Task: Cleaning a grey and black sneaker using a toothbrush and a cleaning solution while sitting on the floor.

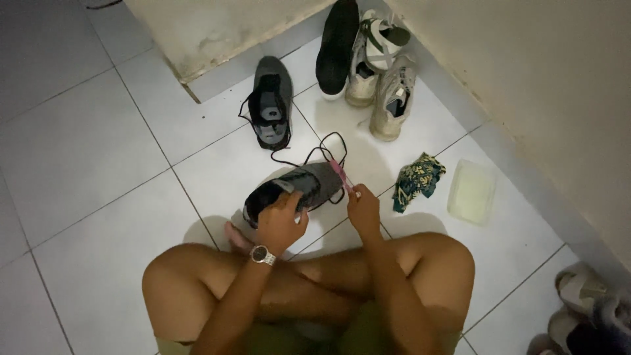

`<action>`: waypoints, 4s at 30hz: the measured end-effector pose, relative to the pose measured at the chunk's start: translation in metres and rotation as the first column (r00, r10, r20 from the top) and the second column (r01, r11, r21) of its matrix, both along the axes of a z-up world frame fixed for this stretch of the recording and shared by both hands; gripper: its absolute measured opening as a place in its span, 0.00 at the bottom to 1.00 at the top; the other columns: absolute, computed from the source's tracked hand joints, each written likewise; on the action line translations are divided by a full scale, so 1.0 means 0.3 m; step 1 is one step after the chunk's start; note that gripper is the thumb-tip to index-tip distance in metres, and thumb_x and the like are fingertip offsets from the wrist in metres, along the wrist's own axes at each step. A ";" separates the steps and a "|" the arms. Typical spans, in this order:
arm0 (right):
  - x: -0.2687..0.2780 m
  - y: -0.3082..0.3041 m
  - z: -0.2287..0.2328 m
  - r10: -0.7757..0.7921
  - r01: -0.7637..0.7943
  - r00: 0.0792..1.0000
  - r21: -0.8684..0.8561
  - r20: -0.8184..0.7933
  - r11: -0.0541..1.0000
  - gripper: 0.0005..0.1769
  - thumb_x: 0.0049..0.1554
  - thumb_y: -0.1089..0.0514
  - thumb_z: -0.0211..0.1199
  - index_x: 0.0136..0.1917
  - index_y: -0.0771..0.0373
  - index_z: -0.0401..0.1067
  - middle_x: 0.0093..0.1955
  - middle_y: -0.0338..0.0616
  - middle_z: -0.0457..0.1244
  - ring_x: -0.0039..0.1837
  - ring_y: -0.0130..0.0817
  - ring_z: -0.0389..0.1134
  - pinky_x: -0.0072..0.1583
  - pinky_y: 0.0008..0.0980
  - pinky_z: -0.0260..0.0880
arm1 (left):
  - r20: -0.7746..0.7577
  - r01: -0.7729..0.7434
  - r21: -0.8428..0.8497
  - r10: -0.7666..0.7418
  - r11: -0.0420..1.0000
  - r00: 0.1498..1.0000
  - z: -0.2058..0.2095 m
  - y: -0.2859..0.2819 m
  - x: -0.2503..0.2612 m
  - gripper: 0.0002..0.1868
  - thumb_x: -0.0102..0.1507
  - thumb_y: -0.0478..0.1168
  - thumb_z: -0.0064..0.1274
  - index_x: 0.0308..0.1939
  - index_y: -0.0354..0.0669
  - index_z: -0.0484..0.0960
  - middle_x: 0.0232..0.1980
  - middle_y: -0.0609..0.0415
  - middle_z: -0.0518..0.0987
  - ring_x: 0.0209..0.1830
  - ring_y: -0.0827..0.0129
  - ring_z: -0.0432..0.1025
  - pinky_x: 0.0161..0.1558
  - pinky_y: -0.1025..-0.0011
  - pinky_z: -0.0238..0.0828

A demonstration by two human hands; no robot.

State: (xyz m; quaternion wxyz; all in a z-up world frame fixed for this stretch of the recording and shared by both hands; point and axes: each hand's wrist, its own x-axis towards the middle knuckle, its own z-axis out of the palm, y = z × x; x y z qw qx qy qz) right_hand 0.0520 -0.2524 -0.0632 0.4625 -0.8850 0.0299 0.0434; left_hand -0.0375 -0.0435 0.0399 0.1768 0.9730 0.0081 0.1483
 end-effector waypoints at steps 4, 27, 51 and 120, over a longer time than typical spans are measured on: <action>0.015 -0.075 -0.138 -0.179 0.179 0.964 -0.020 -0.194 0.984 0.14 0.65 0.52 0.54 0.55 0.64 0.73 0.37 0.53 0.69 0.37 0.37 0.70 0.36 0.36 0.70 | 0.070 0.101 -0.101 -0.094 0.990 0.993 -0.001 -0.063 0.028 0.23 0.59 0.37 0.56 0.59 0.39 0.79 0.39 0.36 0.83 0.40 0.46 0.81 0.41 0.53 0.78; 0.008 -0.049 0.076 -0.449 0.641 0.763 0.453 -0.465 0.620 0.19 0.64 0.57 0.55 0.65 0.69 0.65 0.38 0.42 0.65 0.32 0.25 0.60 0.31 0.20 0.61 | -0.287 0.222 -0.550 -0.432 0.805 0.855 0.105 -0.216 0.222 0.29 0.61 0.35 0.47 0.68 0.51 0.74 0.77 0.39 0.62 0.75 0.40 0.59 0.68 0.48 0.63; -0.466 0.107 0.105 -0.139 0.211 0.976 0.567 -0.167 0.796 0.24 0.62 0.66 0.50 0.71 0.69 0.68 0.34 0.51 0.65 0.37 0.37 0.64 0.44 0.32 0.65 | -0.555 -0.269 -0.716 -0.291 0.644 0.780 -0.308 0.337 0.242 0.28 0.70 0.54 0.43 0.71 0.47 0.73 0.71 0.40 0.71 0.74 0.43 0.60 0.74 0.51 0.52; -0.403 0.451 0.365 0.046 -0.027 0.993 0.173 -0.107 0.985 0.19 0.58 0.61 0.53 0.62 0.63 0.70 0.53 0.66 0.69 0.57 0.65 0.72 0.57 0.56 0.74 | -0.289 -0.164 -0.687 0.059 -0.708 0.956 -0.216 -0.022 0.124 0.23 0.63 0.62 0.56 0.51 0.53 0.83 0.44 0.57 0.85 0.41 0.71 0.79 0.46 0.80 0.74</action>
